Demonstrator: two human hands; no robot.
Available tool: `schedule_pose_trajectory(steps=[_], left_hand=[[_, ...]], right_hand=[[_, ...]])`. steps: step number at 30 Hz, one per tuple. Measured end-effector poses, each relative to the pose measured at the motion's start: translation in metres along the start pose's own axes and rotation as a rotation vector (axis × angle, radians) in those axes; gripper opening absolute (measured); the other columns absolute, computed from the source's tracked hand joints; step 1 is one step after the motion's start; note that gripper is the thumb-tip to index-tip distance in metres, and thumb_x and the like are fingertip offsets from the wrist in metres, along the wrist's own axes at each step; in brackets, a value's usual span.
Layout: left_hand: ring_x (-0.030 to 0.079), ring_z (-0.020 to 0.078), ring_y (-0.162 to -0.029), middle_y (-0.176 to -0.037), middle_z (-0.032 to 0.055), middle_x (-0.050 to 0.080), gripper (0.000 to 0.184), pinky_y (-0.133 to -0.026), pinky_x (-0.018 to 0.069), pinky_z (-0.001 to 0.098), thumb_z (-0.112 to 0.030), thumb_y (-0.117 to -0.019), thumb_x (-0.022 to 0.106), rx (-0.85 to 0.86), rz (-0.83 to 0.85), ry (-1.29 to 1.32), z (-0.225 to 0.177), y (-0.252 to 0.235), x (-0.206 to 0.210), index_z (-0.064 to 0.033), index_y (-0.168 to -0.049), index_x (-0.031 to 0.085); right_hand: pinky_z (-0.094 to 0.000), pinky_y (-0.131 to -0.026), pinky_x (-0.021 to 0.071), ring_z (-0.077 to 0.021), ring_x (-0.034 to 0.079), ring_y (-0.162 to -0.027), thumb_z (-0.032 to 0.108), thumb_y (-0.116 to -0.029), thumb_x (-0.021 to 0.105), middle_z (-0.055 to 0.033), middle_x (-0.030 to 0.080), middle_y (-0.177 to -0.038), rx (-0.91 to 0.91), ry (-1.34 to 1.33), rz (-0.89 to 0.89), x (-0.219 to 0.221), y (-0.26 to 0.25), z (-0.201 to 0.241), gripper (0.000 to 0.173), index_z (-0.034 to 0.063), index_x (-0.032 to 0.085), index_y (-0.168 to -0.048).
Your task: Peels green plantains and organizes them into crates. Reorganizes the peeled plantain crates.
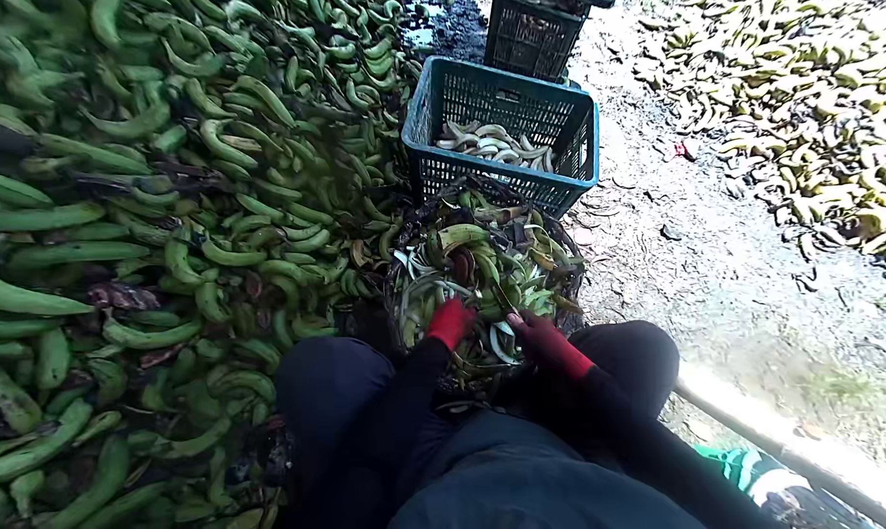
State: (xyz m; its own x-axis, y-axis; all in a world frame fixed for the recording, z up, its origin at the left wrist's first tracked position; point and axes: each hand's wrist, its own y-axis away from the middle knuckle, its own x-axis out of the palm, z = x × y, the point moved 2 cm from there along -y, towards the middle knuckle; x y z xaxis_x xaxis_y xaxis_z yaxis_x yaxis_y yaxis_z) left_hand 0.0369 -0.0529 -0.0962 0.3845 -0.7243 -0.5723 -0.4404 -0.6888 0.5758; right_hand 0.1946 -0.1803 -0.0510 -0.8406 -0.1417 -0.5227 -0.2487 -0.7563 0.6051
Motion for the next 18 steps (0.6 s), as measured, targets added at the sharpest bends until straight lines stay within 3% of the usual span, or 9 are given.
schedule_pose_trajectory(steps=[2, 5, 7, 12, 15, 18], left_hand=[[0.067, 0.0341, -0.105, -0.114, 0.0227, 0.067, 0.047, -0.095, 0.0525, 0.0534, -0.038, -0.1080, 0.042, 0.013, 0.017, 0.073, 0.000, 0.001, 0.005, 0.0007, -0.126, 0.062], [0.065, 0.0203, -0.072, -0.088, 0.0116, 0.065, 0.047, -0.069, 0.0577, 0.0399, -0.042, -0.1091, 0.041, -0.032, 0.026, 0.380, -0.003, 0.003, 0.014, -0.0011, -0.114, 0.063], [0.061, 0.0159, -0.063, -0.080, 0.0067, 0.061, 0.045, -0.061, 0.0558, 0.0352, -0.043, -0.1091, 0.042, -0.107, 0.027, 0.547, -0.001, 0.002, 0.013, -0.0019, -0.110, 0.062], [0.060, 0.0153, -0.062, -0.081, 0.0062, 0.062, 0.044, -0.059, 0.0551, 0.0344, -0.043, -0.1089, 0.044, -0.152, 0.035, 0.676, 0.010, -0.008, 0.024, -0.0023, -0.110, 0.062], [0.061, 0.0185, -0.070, -0.087, 0.0098, 0.062, 0.048, -0.068, 0.0555, 0.0376, -0.042, -0.1102, 0.040, -0.154, 0.025, 0.591, 0.018, -0.008, 0.035, 0.0001, -0.114, 0.063], [0.065, 0.0249, -0.086, -0.100, 0.0171, 0.065, 0.049, -0.081, 0.0553, 0.0432, -0.038, -0.1115, 0.037, -0.138, 0.007, 0.448, 0.017, -0.003, 0.038, 0.0028, -0.120, 0.063]], right_hand=[[-0.0516, -0.084, 0.0537, -0.0284, 0.066, -0.089, 0.051, -0.1088, 0.038, -0.0155, 0.066, -0.100, -0.011, 0.007, 0.013, 0.008, 0.013, -0.012, 0.053, 0.0062, 0.058, -0.129], [-0.0533, -0.083, 0.0533, -0.0293, 0.066, -0.089, 0.055, -0.1070, 0.038, -0.0143, 0.066, -0.095, -0.005, 0.053, -0.033, 0.017, 0.024, -0.026, 0.053, 0.0085, 0.058, -0.124], [-0.0555, -0.086, 0.0526, -0.0316, 0.067, -0.092, 0.056, -0.1067, 0.038, -0.0155, 0.066, -0.097, 0.011, 0.102, -0.040, 0.018, 0.023, -0.024, 0.055, 0.0089, 0.058, -0.125], [-0.0575, -0.091, 0.0514, -0.0349, 0.067, -0.102, 0.055, -0.1078, 0.035, -0.0183, 0.067, -0.104, 0.063, 0.214, -0.008, 0.020, 0.020, -0.013, 0.055, 0.0083, 0.056, -0.129], [-0.0580, -0.094, 0.0513, -0.0360, 0.067, -0.107, 0.054, -0.1083, 0.034, -0.0193, 0.068, -0.109, 0.107, 0.239, 0.033, 0.030, 0.013, -0.015, 0.055, 0.0088, 0.054, -0.132], [-0.0584, -0.099, 0.0496, -0.0369, 0.065, -0.116, 0.054, -0.1085, 0.034, -0.0214, 0.066, -0.120, 0.144, 0.258, 0.058, 0.043, -0.004, -0.019, 0.059, 0.0063, 0.051, -0.138]])
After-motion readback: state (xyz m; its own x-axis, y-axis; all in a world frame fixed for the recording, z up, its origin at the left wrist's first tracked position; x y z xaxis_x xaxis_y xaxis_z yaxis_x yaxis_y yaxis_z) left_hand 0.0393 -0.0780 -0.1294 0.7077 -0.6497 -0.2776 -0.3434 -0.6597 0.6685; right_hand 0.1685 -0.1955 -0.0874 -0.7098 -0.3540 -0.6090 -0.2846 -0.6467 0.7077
